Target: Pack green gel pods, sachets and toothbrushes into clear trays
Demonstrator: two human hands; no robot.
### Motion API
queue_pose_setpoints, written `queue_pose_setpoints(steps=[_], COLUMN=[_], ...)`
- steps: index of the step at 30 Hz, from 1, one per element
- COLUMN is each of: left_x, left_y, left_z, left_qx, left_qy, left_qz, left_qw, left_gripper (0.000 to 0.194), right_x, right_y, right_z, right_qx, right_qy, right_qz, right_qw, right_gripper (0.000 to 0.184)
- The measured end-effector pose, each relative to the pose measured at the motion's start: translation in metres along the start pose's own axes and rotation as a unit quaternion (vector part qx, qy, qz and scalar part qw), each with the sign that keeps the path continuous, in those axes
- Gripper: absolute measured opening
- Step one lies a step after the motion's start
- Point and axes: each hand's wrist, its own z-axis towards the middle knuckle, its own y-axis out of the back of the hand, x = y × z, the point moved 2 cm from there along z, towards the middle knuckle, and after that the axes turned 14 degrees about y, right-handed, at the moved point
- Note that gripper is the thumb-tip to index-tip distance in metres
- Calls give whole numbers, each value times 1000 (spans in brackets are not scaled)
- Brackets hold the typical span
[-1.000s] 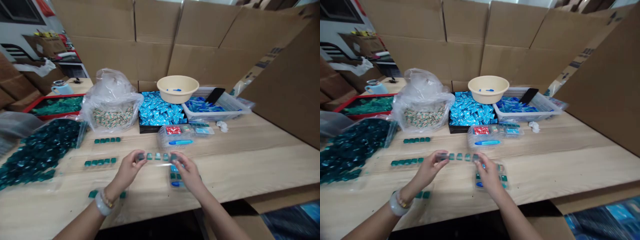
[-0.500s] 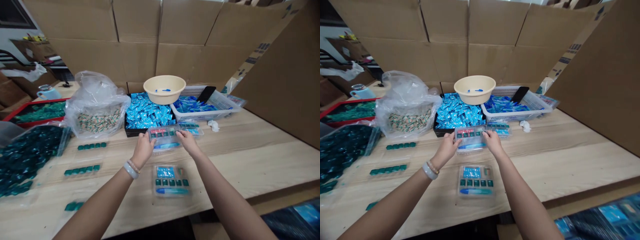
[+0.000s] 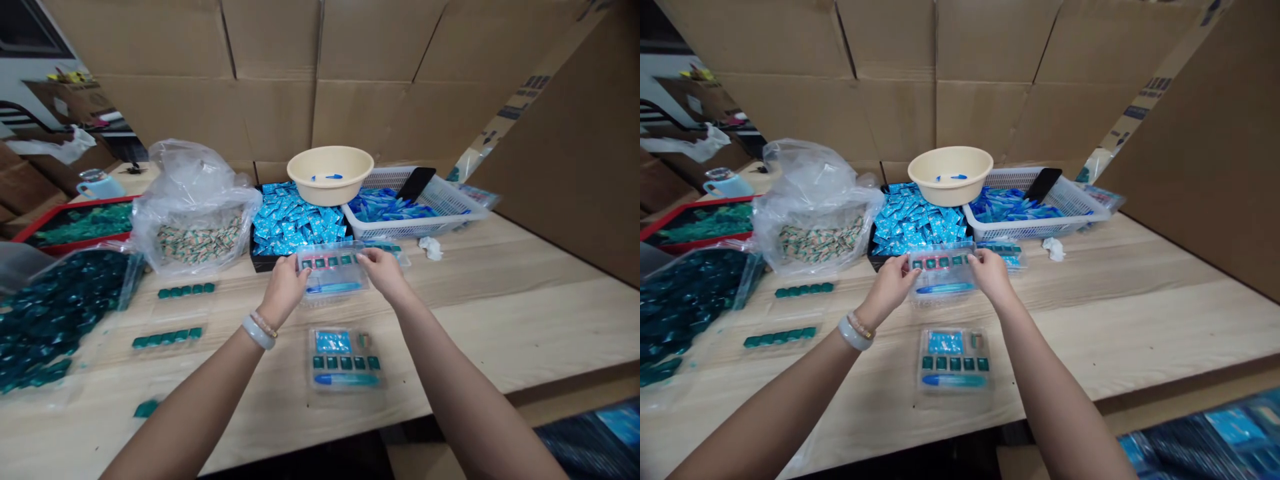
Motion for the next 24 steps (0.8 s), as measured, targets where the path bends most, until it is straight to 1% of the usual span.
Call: queue_pose_setpoints(steps=[2, 3, 4, 5, 6, 7, 8, 9, 10, 11, 12, 13, 14, 15, 16, 17, 18, 19, 20, 21, 22, 24], left_x=[0, 0, 0, -1, -4, -9, -17, -27, -39, -51, -62, -71, -76, -77, -73, -66, -56, -45, -34, -23, -14, -1], left_y=[6, 8, 11, 14, 17, 20, 22, 25, 27, 30, 33, 36, 40, 43, 44, 43, 39, 33, 26, 20, 14, 6], left_z=[-4, -6, -6, -6, -5, -4, -1, 2, 5, 9, 13, 16, 19, 19, 18, 14, 10, 6, 3, 2, 3, 12], left_qx=[-5, -1, 14, 43, 85, 135, 190, 244, 289, 314, 315, 289, 240, 179, 126, 98, 99, 120, 143, 151, 142, 90], left_qy=[-8, -6, -1, 9, 21, 26, 19, -3, -40, -84, -125, -157, -173, -169, -150, -121, -87, -54, -26, -4, 12, 27], left_qz=[-38, -76, -127, -186, -239, -274, -286, -275, -251, -224, -206, -198, -199, -200, -199, -193, -183, -172, -160, -145, -127, -73], left_qw=[999, 997, 992, 982, 967, 952, 939, 930, 923, 919, 918, 923, 934, 948, 960, 969, 974, 976, 976, 978, 982, 993], left_gripper=[20, 23, 26, 30, 34, 37, 37, 37, 35, 32, 29, 27, 26, 28, 32, 38, 43, 45, 45, 43, 42, 43], right_x=[2, 3, 5, 8, 13, 20, 29, 38, 48, 56, 63, 68, 69, 66, 61, 53, 45, 36, 28, 21, 14, 4], right_y=[5, 8, 11, 16, 21, 28, 34, 40, 44, 47, 47, 47, 47, 47, 46, 44, 40, 34, 27, 20, 13, 4], right_z=[-10, -16, -22, -28, -32, -35, -36, -35, -33, -30, -26, -22, -19, -17, -17, -19, -22, -27, -31, -36, -40, -44], right_qx=[-20, -19, -13, -7, -7, -14, -23, -24, -11, 16, 45, 58, 40, -11, -79, -143, -189, -211, -211, -203, -191, -157], right_qy=[-8, -16, -24, -25, -16, 5, 34, 63, 86, 100, 103, 96, 82, 60, 33, 3, -26, -51, -72, -87, -93, -72], right_qz=[50, 82, 114, 144, 164, 175, 178, 182, 194, 215, 245, 278, 310, 337, 360, 380, 398, 410, 416, 409, 384, 279], right_qw=[999, 996, 993, 989, 986, 984, 983, 981, 977, 971, 963, 954, 946, 939, 929, 914, 897, 886, 882, 886, 899, 945], right_gripper=[26, 27, 27, 27, 27, 28, 31, 36, 43, 48, 49, 47, 42, 38, 36, 35, 36, 37, 38, 39, 38, 33])
